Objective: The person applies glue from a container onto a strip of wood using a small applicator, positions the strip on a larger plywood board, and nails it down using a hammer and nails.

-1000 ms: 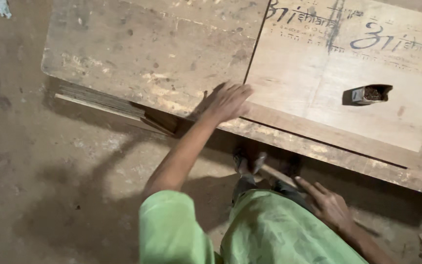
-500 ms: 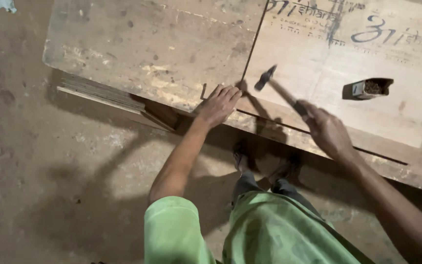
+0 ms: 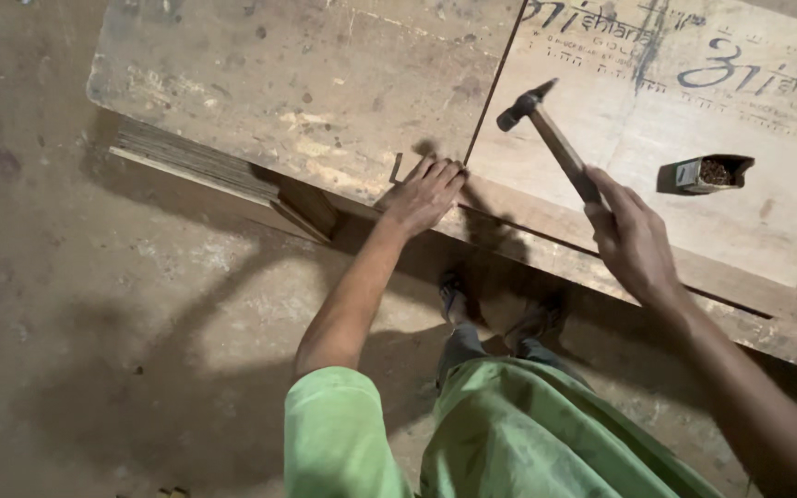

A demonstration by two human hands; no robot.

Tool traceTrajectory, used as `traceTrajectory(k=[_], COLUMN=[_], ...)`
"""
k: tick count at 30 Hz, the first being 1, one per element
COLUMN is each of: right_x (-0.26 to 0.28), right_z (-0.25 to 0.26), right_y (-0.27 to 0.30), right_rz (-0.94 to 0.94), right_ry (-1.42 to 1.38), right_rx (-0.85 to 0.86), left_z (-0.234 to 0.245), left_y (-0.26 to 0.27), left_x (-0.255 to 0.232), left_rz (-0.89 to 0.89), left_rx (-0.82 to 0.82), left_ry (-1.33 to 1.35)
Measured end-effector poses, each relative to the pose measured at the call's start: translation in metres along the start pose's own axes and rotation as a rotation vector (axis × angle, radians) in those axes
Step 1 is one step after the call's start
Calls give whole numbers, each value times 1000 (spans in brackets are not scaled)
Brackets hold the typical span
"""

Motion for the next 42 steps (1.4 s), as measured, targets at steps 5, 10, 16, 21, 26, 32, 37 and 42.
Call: traceTrajectory(k=[5,10,16,21,26,32,37,42], right_x=[-15,-32,-11,-50,-116,-194,-317,-425], right_z=[-15,-42,-60,-76,-18,89,171,225], right_y=[44,86,72,72,142,218,241,209], right_rz=[34,65,332,130,25,-215,-399,-414], right_ry=[-15,174,109,247,103,-15,93,378], right_rx=[-14,127,30,98,-12,-438,-616,-484], left_z=[-18,-2,18,26,29,-2,-64,-102], left_y=[6,0,3,0,-55,-213,-296,-322], left_x=[6,5,9,2,-55,-193,-259,-271], left_rz=[5,36,207,262,145,54,-57,-106], left_rx=[213,55,63,109,-36,-111,-5,147], left_ry=[30,115,149,48,98,395,178,-65])
Point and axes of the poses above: each hand's wrist, its own y-axis away from the middle knuckle, its own z-axis out of the back of the hand, x = y × z, the point moved 7 cm from there along -y, towards the middle knuckle, and after that the axes turned 11 degrees about -x, right-handed, at the moved point
